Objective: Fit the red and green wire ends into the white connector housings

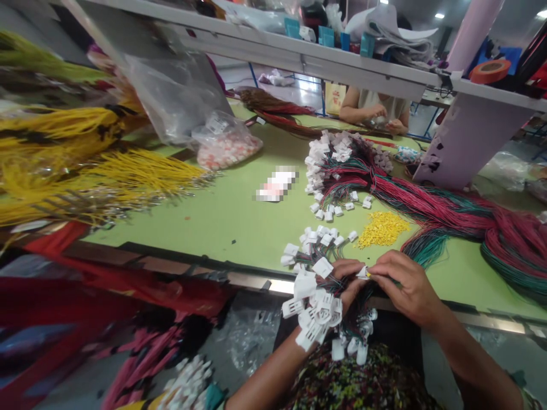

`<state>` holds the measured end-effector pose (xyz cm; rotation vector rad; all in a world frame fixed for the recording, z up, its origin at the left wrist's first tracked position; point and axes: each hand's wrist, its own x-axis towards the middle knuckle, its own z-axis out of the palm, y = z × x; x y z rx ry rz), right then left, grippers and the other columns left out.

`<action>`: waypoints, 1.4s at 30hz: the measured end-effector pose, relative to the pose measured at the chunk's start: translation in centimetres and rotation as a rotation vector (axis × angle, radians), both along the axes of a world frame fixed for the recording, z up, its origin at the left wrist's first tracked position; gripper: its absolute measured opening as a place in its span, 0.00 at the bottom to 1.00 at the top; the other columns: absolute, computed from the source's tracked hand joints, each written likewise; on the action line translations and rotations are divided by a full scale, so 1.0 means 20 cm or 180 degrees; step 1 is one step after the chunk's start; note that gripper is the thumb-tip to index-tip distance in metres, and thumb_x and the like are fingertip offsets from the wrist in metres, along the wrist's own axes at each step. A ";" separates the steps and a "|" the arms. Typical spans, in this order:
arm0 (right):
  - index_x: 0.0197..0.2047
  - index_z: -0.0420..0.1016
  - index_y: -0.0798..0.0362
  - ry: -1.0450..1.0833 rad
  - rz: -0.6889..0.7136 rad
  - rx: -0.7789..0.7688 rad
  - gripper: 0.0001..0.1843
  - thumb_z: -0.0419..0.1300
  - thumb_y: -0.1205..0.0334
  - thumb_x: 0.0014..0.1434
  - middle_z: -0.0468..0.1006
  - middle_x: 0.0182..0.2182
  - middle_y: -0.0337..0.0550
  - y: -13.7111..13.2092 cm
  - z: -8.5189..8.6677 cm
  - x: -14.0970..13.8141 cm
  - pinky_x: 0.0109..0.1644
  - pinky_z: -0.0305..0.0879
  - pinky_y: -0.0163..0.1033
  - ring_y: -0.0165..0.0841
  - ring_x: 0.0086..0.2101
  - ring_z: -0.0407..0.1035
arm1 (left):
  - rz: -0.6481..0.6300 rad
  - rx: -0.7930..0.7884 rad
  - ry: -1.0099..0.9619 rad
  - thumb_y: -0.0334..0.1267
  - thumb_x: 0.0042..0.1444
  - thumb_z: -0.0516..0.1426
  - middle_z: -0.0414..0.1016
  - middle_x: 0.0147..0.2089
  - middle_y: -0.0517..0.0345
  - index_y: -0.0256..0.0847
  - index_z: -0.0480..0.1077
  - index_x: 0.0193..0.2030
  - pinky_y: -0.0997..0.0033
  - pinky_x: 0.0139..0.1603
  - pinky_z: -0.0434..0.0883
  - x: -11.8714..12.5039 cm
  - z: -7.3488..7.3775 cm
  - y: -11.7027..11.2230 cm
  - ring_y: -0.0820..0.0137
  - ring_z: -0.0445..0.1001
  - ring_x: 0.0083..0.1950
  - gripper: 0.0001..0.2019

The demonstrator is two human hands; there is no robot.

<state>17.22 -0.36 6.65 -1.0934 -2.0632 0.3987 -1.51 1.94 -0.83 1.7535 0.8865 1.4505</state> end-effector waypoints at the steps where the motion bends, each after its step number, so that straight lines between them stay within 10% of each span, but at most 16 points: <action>1: 0.45 0.81 0.49 0.0052 -0.0009 -0.0071 0.08 0.59 0.66 0.70 0.79 0.37 0.45 0.00 0.00 0.00 0.43 0.72 0.42 0.37 0.39 0.74 | -0.0010 0.0017 0.0024 0.32 0.61 0.62 0.81 0.45 0.58 0.49 0.77 0.47 0.57 0.53 0.77 0.00 0.00 0.00 0.63 0.81 0.47 0.10; 24: 0.36 0.80 0.52 0.1872 0.0011 -0.2365 0.15 0.75 0.51 0.52 0.82 0.31 0.39 0.08 -0.06 0.02 0.39 0.73 0.37 0.30 0.32 0.75 | -0.0115 0.0039 0.0156 0.38 0.62 0.62 0.84 0.44 0.55 0.51 0.80 0.46 0.55 0.51 0.79 0.00 -0.01 0.01 0.63 0.82 0.45 0.07; 36: 0.47 0.81 0.47 0.0921 -0.0077 -0.1175 0.10 0.68 0.57 0.61 0.80 0.41 0.43 0.02 -0.03 0.00 0.42 0.73 0.39 0.35 0.39 0.75 | -0.0531 -0.0079 0.0145 0.36 0.61 0.64 0.83 0.45 0.56 0.51 0.80 0.47 0.55 0.53 0.77 -0.03 0.04 0.03 0.62 0.81 0.47 0.09; 42: 0.42 0.81 0.47 -0.0154 0.0232 -0.1180 0.08 0.62 0.68 0.62 0.79 0.35 0.41 -0.14 -0.05 0.12 0.40 0.71 0.40 0.36 0.35 0.74 | -0.0903 -0.1502 -0.0723 0.46 0.62 0.63 0.81 0.40 0.53 0.43 0.76 0.47 0.63 0.39 0.78 -0.06 0.12 0.04 0.67 0.80 0.35 0.12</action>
